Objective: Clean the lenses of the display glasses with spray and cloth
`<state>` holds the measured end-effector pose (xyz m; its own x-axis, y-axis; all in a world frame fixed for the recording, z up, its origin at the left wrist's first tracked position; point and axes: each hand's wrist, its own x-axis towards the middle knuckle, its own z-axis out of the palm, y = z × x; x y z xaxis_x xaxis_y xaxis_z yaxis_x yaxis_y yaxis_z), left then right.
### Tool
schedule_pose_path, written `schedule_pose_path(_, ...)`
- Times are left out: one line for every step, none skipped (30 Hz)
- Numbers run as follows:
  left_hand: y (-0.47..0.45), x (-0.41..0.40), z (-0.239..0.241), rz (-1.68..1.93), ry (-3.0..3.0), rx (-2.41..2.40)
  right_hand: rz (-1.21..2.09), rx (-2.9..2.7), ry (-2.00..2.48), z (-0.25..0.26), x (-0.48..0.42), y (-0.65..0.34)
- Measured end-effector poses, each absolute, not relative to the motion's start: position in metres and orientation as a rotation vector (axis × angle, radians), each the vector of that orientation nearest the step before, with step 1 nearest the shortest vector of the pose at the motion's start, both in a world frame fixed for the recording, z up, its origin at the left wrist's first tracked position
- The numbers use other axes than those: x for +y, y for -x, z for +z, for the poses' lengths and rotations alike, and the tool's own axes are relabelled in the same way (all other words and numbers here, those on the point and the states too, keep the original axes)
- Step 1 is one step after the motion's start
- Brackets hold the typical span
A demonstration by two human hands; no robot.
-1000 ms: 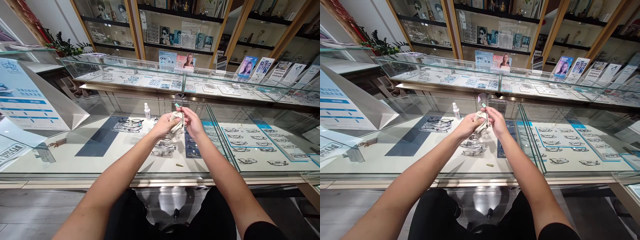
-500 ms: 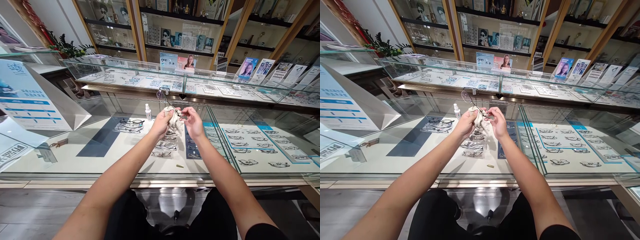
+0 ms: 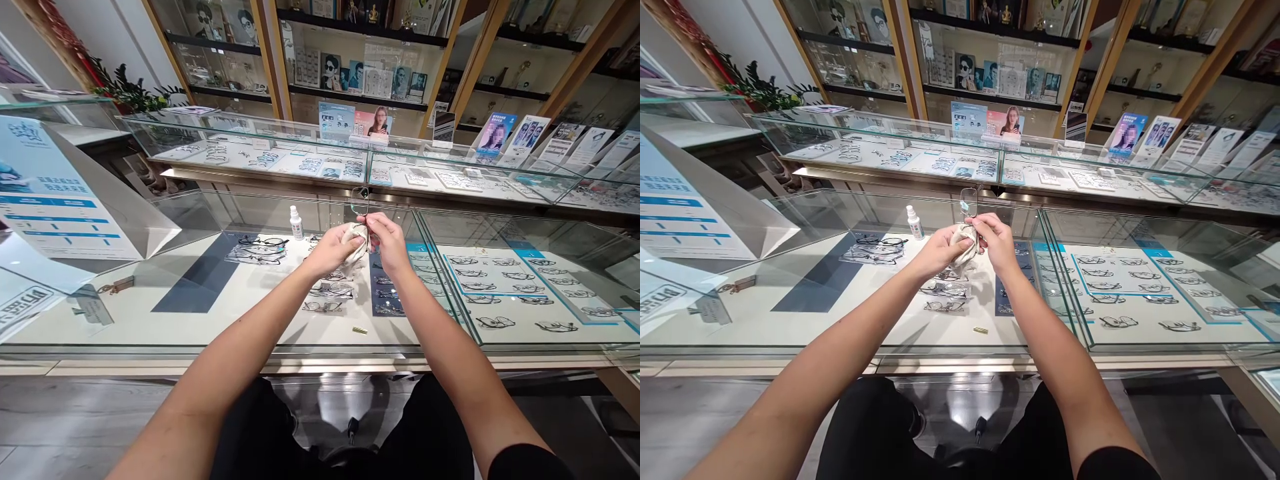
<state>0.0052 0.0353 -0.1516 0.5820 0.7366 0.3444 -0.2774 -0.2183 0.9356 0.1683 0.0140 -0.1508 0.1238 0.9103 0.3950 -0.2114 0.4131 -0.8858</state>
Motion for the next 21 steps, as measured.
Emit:
schedule_pose_path(-0.005, 0.034, -0.151, 0.963, -1.538, 0.406, 0.962, -1.149, 0.762, -0.151, 0.014, -0.168)
schedule_pose_path(-0.005, 0.033, -0.15, 0.958, -1.548, 0.416, 0.959, -1.153, 0.754, -0.152, 0.015, -0.168)
schedule_pose_path(-0.006, 0.032, -0.149, 0.97, -1.55, 0.436, 0.948, -1.165, 0.744, -0.153, 0.016, -0.168)
schedule_pose_path(-0.006, 0.031, -0.148, 0.999, -1.547, 0.462, 0.937, -1.181, 0.734, -0.154, 0.017, -0.168)
schedule_pose_path(-0.007, 0.03, -0.148, 1.037, -1.544, 0.488, 0.932, -1.199, 0.726, -0.155, 0.018, -0.169)
schedule_pose_path(-0.007, 0.029, -0.147, 1.078, -1.541, 0.51, 0.938, -1.216, 0.719, -0.156, 0.018, -0.169)
schedule_pose_path(-0.007, 0.028, -0.147, 1.111, -1.545, 0.527, 0.953, -1.226, 0.713, -0.157, 0.019, -0.169)
schedule_pose_path(-0.007, 0.027, -0.146, 1.135, -1.556, 0.539, 0.974, -1.23, 0.703, -0.158, 0.019, -0.168)
schedule_pose_path(-0.007, 0.026, -0.146, 1.151, -1.572, 0.549, 0.997, -1.23, 0.692, -0.158, 0.019, -0.168)
schedule_pose_path(-0.007, 0.025, -0.146, 1.163, -1.588, 0.558, 1.019, -1.226, 0.678, -0.159, 0.019, -0.167)
schedule_pose_path(-0.007, 0.025, -0.146, 1.171, -1.599, 0.568, 1.031, -1.219, 0.665, -0.159, 0.018, -0.167)
schedule_pose_path(-0.007, 0.026, -0.146, 1.172, -1.604, 0.578, 1.034, -1.212, 0.653, -0.159, 0.018, -0.166)
schedule_pose_path(-0.007, 0.027, -0.147, 1.168, -1.603, 0.588, 1.027, -1.203, 0.647, -0.159, 0.019, -0.166)
schedule_pose_path(-0.007, 0.029, -0.148, 1.163, -1.596, 0.597, 1.017, -1.192, 0.647, -0.158, 0.019, -0.167)
schedule_pose_path(-0.007, 0.031, -0.149, 1.166, -1.585, 0.607, 1.005, -1.176, 0.651, -0.157, 0.019, -0.167)
schedule_pose_path(-0.007, 0.034, -0.151, 1.177, -1.567, 0.621, 0.992, -1.158, 0.659, -0.156, 0.02, -0.169)
schedule_pose_path(-0.007, 0.038, -0.153, 1.198, -1.536, 0.639, 0.978, -1.138, 0.67, -0.155, 0.02, -0.17)
schedule_pose_path(-0.008, 0.042, -0.155, 1.225, -1.489, 0.662, 0.966, -1.119, 0.681, -0.153, 0.02, -0.172)
schedule_pose_path(-0.008, 0.046, -0.157, 1.253, -1.423, 0.683, 0.956, -1.101, 0.688, -0.151, 0.02, -0.174)
schedule_pose_path(-0.008, 0.049, -0.158, 1.278, -1.338, 0.697, 0.95, -1.087, 0.69, -0.15, 0.02, -0.175)
schedule_pose_path(-0.008, 0.052, -0.158, 1.298, -1.245, 0.697, 0.951, -1.077, 0.684, -0.148, 0.02, -0.177)
